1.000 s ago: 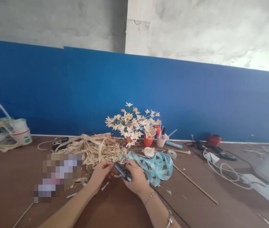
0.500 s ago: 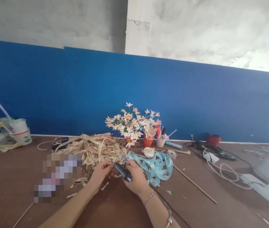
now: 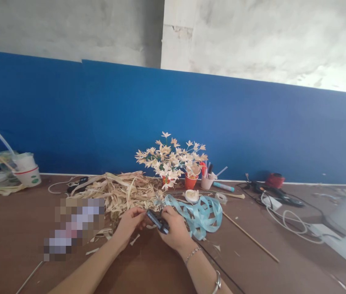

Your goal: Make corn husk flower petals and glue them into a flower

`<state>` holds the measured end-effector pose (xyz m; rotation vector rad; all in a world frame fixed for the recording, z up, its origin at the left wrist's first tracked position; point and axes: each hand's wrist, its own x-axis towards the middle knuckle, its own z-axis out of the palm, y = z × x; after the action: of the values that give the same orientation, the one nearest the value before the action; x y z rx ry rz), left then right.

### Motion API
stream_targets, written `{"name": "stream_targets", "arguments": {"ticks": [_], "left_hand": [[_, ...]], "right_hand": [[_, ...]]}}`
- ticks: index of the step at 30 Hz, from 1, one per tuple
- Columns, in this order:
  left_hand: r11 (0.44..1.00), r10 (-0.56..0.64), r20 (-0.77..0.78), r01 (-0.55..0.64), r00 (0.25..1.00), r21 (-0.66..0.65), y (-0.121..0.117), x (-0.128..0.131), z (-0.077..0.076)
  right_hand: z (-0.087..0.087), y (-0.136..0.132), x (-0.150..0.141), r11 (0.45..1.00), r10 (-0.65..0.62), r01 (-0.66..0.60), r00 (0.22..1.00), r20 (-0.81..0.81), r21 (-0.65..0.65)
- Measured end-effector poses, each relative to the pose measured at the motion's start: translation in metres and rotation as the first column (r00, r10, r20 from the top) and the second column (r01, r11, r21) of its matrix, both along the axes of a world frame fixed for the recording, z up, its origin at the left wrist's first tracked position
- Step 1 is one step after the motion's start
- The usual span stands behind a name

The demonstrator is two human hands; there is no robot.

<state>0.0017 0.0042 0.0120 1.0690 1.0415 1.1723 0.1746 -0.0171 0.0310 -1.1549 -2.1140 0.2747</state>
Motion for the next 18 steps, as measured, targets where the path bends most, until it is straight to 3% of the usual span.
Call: {"name": "stream_targets", "arguments": {"ticks": [18], "left_hand": [[1.0, 0.011, -0.014, -0.011, 1.0, -0.002, 0.0003, -0.0006, -0.0006]], "right_hand": [[0.0012, -0.0009, 0.0011, 1.0, -0.009, 0.009, 1.0, 0.011, -0.005]]}}
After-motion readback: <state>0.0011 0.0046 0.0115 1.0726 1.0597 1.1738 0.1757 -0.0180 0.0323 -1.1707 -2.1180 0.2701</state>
